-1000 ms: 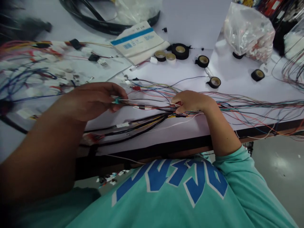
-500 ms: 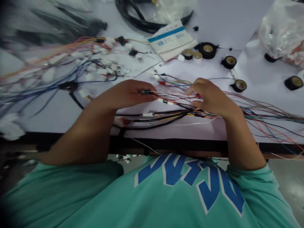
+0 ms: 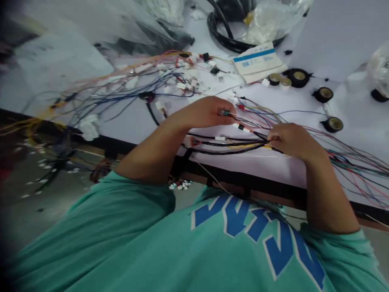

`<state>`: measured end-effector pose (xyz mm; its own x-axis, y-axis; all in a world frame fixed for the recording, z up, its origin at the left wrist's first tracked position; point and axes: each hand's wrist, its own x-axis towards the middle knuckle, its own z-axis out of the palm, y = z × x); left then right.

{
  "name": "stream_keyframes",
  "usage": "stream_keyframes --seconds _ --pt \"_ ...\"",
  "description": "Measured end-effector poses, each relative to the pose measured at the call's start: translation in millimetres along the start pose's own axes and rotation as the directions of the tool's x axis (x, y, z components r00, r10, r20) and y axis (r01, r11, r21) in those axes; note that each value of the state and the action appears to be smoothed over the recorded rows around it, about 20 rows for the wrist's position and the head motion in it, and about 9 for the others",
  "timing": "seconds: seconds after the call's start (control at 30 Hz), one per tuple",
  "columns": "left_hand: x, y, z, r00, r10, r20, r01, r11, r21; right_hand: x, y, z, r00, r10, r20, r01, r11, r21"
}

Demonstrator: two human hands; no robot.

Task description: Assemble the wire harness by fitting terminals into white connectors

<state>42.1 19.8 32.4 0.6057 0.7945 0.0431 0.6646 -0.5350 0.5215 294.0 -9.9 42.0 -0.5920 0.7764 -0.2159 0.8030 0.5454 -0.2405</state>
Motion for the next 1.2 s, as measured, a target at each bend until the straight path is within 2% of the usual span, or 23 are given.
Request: stream_keyframes --seconds 0.13,0.27,0.47,0.57,0.7,0.8,0.93,1.07,1.2 --pt "-2 14 2.6 0.992 -0.069 0.108 0.064 0.996 0.054 4 2 2 0.997 0.062 -0.042 -0.058 0.994 0.087" --pt "0 24 12.1 0.957 -0.174 0.233 0.132 0.973 0.187 2 3 -3 0.993 0.114 -0.008 -0.110 0.976 0.190" --pt "5 29 21.5 0.903 -0.250 0.349 0.160 0.951 0.265 -33 14 -20 0.988 0.094 -0.121 -0.061 0.965 0.256" --pt "4 32 22.3 0.890 -0.253 0.379 0.169 0.955 0.242 -47 18 -11 0.981 0.115 -0.154 -0.058 0.941 0.335" --pt "2 38 22.7 0.889 -0.255 0.381 0.201 0.964 0.176 -48 17 14 0.938 0.142 -0.317 -0.004 0.917 0.399" --pt "2 40 20.8 0.883 -0.244 0.401 0.225 0.970 0.096 -41 13 31 0.905 0.058 -0.420 0.091 0.941 0.325" --pt "3 38 19.1 0.864 -0.234 0.447 0.266 0.964 -0.009 -36 8 46 0.899 -0.089 -0.429 0.162 0.977 0.138" --pt "3 33 23.1 0.826 -0.271 0.495 0.353 0.932 -0.079 -36 7 52 0.901 -0.114 -0.419 0.144 0.989 0.041" --pt "2 31 27.3 0.819 -0.326 0.472 0.417 0.903 -0.101 -38 9 52 0.907 -0.133 -0.399 0.160 0.987 0.034"
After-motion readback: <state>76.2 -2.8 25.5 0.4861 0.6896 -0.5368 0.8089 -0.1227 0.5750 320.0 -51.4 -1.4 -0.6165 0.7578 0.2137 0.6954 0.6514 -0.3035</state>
